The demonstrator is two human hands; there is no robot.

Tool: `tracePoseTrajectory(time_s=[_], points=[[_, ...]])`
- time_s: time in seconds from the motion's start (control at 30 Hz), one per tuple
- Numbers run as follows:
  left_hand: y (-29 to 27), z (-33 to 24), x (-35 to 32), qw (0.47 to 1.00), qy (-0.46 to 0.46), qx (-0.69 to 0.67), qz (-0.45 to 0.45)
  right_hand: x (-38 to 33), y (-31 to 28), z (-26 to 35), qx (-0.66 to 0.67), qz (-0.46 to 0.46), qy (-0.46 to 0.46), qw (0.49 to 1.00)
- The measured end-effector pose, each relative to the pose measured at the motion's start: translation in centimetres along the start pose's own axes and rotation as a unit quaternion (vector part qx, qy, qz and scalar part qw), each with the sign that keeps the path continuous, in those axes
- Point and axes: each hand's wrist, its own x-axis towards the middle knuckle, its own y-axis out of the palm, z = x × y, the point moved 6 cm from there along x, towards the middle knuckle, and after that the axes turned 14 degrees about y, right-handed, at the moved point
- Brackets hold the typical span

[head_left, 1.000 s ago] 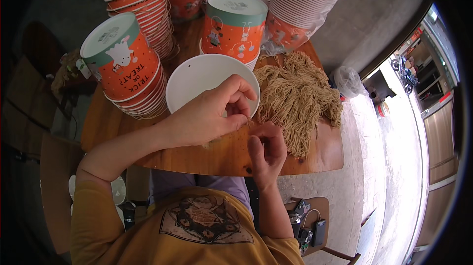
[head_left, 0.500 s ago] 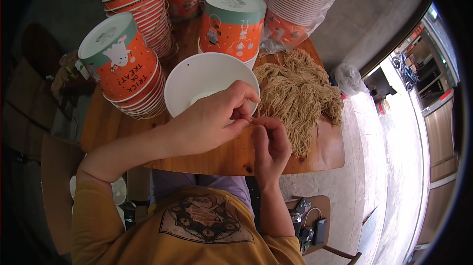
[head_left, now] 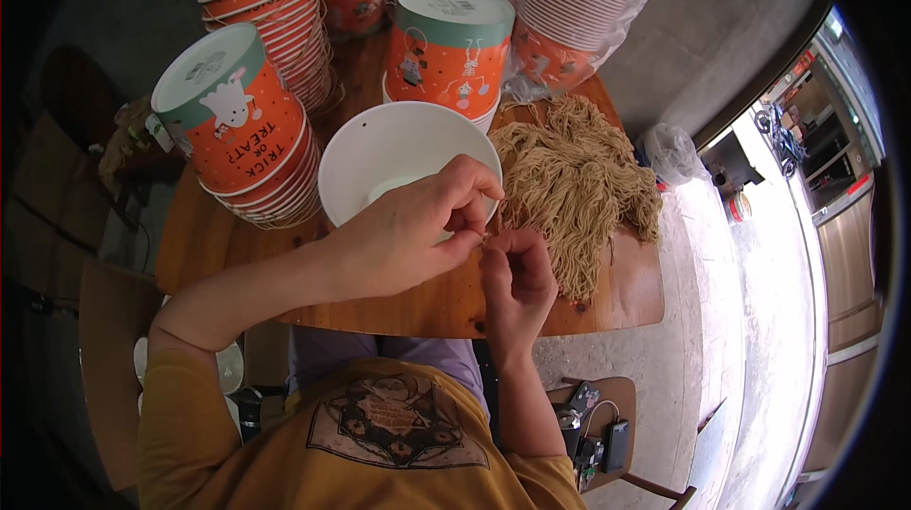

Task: Threading elastic strings through holes in paper buckets.

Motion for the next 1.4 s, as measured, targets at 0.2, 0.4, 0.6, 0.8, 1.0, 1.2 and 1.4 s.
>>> tracePoseTrajectory(time_s=[0.2, 0.4, 0.6, 0.8, 1.0, 1.2, 1.4], points=[[0.1, 0.3, -0.1, 1.0, -0.02, -0.013, 0.007, -0.1, -0.2, -0.4, 0.019, 0.024, 0.007, 0.999], [0.0, 0.2, 0.0, 0.999, -0.026, -0.017, 0.012, -0.1, 0.0, 1.4, -0.091, -0.008, -0.106, 0.99], [0.1, 0.2, 0.1, 0.999, -0.024, -0.021, 0.018, -0.3, 0.1, 2.6, -0.165, -0.014, -0.181, 0.969], [0.4, 0.0, 0.1, 0.997, 0.06, 0.055, 0.008, 0.1, 0.1, 1.5, -0.106, 0.009, -0.109, 0.988], [0.4, -0.2, 0.1, 0.997, 0.037, 0.06, 0.023, 0.3, -0.1, -0.1, 0.034, 0.044, 0.018, 0.998], [-0.1, -1.0, 0.3, 0.979, 0.088, 0.185, -0.02, 0.2, -0.2, -0.4, 0.054, 0.054, 0.031, 0.997], [-0.4, -1.1, 0.0, 0.967, 0.093, 0.235, -0.018, 0.2, -0.2, -0.6, 0.054, 0.058, 0.034, 0.996]])
